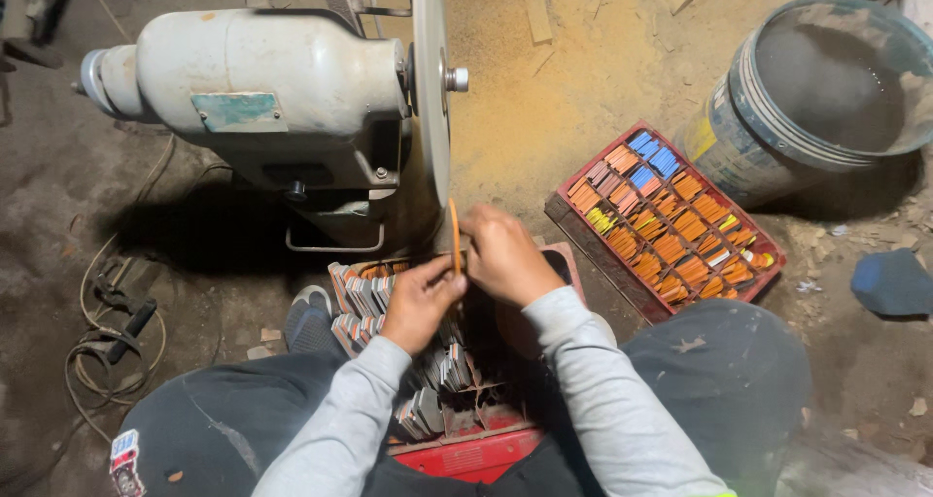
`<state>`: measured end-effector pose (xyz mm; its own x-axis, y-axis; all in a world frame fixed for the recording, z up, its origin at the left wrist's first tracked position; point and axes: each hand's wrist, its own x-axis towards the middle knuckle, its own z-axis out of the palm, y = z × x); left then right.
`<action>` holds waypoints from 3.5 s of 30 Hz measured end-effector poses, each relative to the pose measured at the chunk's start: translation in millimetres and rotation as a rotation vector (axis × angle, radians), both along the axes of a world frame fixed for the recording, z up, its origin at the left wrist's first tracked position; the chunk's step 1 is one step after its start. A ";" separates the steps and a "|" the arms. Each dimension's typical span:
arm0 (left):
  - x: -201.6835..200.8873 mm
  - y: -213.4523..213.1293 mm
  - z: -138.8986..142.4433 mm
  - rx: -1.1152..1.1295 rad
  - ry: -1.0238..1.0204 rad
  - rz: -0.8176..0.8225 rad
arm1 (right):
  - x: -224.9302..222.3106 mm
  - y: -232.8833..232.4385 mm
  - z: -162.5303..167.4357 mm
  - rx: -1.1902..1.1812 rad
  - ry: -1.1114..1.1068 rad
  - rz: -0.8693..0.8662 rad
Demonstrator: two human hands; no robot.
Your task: The person sits on the floor and sands the edges of small orange pieces one at a time against a spinning disc sander, then sorts the sanded pieces into the compartments of a red parts box on their lap.
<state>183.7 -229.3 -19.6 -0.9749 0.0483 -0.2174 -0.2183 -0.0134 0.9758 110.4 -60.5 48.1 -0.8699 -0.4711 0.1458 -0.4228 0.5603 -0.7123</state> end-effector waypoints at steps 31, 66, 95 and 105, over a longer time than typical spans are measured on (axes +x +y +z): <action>-34.3 10.4 29.2 -0.050 0.049 0.015 | -29.0 26.5 9.9 -0.598 -0.566 -0.040; -18.2 11.4 10.5 -0.210 -0.088 0.035 | -21.9 7.8 -30.0 -0.060 -0.231 -0.086; -55.5 -3.5 25.9 0.541 -0.217 0.063 | -33.8 -17.4 -13.2 -0.219 0.036 -0.205; 2.2 5.5 20.6 -0.670 0.113 0.186 | -15.6 17.3 -20.7 -0.030 -0.446 0.049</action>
<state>185.9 -223.9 1.0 -0.9723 -0.2303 -0.0390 -0.1676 0.5714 0.8033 94.8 -43.2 27.3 -0.8275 -0.5148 -0.2241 -0.0967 0.5238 -0.8463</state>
